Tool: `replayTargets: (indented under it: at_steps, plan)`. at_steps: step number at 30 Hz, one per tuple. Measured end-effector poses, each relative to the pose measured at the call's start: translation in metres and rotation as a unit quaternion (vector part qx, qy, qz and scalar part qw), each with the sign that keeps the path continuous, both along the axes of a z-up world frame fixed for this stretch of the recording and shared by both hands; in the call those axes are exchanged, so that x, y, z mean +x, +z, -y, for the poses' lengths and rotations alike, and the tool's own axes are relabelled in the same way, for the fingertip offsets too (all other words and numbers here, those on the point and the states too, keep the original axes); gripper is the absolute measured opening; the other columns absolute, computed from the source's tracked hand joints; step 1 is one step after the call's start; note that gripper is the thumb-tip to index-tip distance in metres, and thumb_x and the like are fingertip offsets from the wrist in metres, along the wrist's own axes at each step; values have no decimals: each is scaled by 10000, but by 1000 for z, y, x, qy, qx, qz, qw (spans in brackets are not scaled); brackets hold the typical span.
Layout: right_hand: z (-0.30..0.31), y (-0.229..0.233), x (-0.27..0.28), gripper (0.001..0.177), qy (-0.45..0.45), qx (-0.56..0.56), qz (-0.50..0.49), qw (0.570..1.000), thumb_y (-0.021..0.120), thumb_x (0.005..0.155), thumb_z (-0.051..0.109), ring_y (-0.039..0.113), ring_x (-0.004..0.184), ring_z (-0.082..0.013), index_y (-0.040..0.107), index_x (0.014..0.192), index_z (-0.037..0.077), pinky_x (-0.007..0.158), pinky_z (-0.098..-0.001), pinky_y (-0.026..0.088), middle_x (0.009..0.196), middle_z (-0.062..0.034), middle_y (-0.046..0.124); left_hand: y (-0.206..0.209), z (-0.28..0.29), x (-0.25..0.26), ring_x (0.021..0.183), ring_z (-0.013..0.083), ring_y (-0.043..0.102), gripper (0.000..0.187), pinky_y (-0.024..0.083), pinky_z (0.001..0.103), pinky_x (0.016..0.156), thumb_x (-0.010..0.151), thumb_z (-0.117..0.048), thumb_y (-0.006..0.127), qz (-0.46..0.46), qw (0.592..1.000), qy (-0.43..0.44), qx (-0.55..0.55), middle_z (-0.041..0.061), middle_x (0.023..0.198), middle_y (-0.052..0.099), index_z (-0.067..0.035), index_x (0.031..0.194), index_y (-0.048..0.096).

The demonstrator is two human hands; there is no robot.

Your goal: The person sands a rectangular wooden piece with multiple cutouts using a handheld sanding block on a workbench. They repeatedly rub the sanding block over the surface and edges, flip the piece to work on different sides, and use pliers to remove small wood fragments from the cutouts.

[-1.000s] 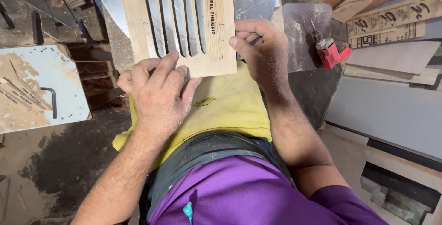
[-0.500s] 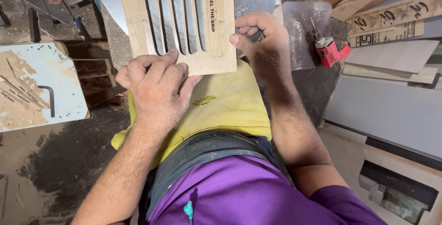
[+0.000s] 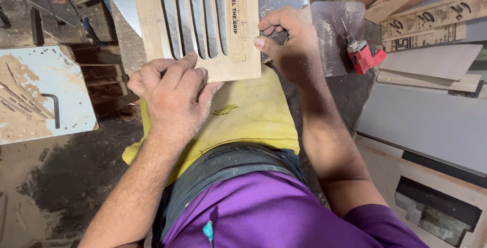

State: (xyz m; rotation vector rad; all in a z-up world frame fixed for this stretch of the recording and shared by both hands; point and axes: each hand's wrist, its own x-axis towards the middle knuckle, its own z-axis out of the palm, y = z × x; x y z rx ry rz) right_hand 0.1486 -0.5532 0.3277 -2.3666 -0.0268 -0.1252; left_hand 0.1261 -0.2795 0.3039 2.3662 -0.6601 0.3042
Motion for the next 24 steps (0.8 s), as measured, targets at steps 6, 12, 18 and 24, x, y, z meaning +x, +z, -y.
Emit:
replayTargets:
  at_steps: [6,12,18,24]
  plan:
    - [6,1,-2,333,47,-76,74,993,919,828,33,653,1061,-208,736,1101,88,950,-350,532,1072,-54,734,1,0,0,1200,251,535,336,272,491,1027,929,-418,882,-2,1000,3,-1,23,1290,729,-131,1050,756]
    - [4,-4,-11,486,-14,34,63,997,930,829,74,664,1098,-198,686,1247,28,1016,-349,549,1156,-79,729,2,0,0,1188,245,531,345,277,490,1017,939,-426,879,-4,1000,-4,5,23,1296,726,-125,1051,753]
    - [9,-12,-17,388,8,93,85,992,885,958,115,673,1162,-184,673,1265,13,1042,-330,581,1242,-103,696,3,-1,2,1198,250,527,368,307,469,1027,944,-432,858,25,999,-9,-23,84,1341,704,-107,1082,754]
    - [14,-7,-35,284,-87,211,46,973,800,981,45,598,958,-136,690,1236,-13,878,-248,515,1102,-54,642,-19,-49,0,1176,278,560,290,348,452,1043,964,-338,796,48,990,78,-107,132,1308,691,-94,1111,744]
